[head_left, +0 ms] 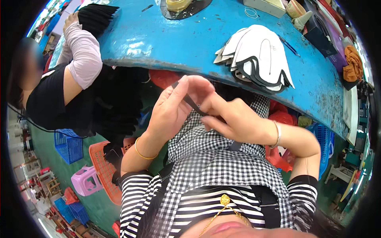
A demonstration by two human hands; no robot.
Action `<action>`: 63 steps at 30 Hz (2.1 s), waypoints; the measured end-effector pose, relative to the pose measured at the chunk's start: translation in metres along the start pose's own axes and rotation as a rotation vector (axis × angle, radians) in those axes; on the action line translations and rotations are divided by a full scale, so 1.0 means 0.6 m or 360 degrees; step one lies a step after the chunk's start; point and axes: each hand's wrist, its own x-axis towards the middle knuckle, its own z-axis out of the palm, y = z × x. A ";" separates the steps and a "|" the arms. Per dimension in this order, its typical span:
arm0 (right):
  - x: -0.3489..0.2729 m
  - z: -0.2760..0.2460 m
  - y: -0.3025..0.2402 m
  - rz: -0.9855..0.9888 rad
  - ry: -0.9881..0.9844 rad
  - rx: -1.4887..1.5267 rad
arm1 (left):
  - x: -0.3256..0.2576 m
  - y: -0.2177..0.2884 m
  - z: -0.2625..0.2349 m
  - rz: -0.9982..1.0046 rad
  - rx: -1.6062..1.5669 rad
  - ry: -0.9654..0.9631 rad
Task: Assembling shoe upper components and trimming materials with a tool.
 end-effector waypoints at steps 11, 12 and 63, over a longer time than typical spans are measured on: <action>-0.116 0.010 0.070 0.0226 -0.0160 0.0048 | 0.029 0.016 0.036 0.0226 -0.0089 0.0109; -0.116 -0.002 0.070 0.0237 -0.0147 0.0044 | 0.035 0.020 0.040 0.0219 -0.0093 0.0093; -0.145 -0.373 0.279 0.0940 0.0657 -0.0814 | 0.399 0.095 0.168 -0.0196 0.2167 -0.1357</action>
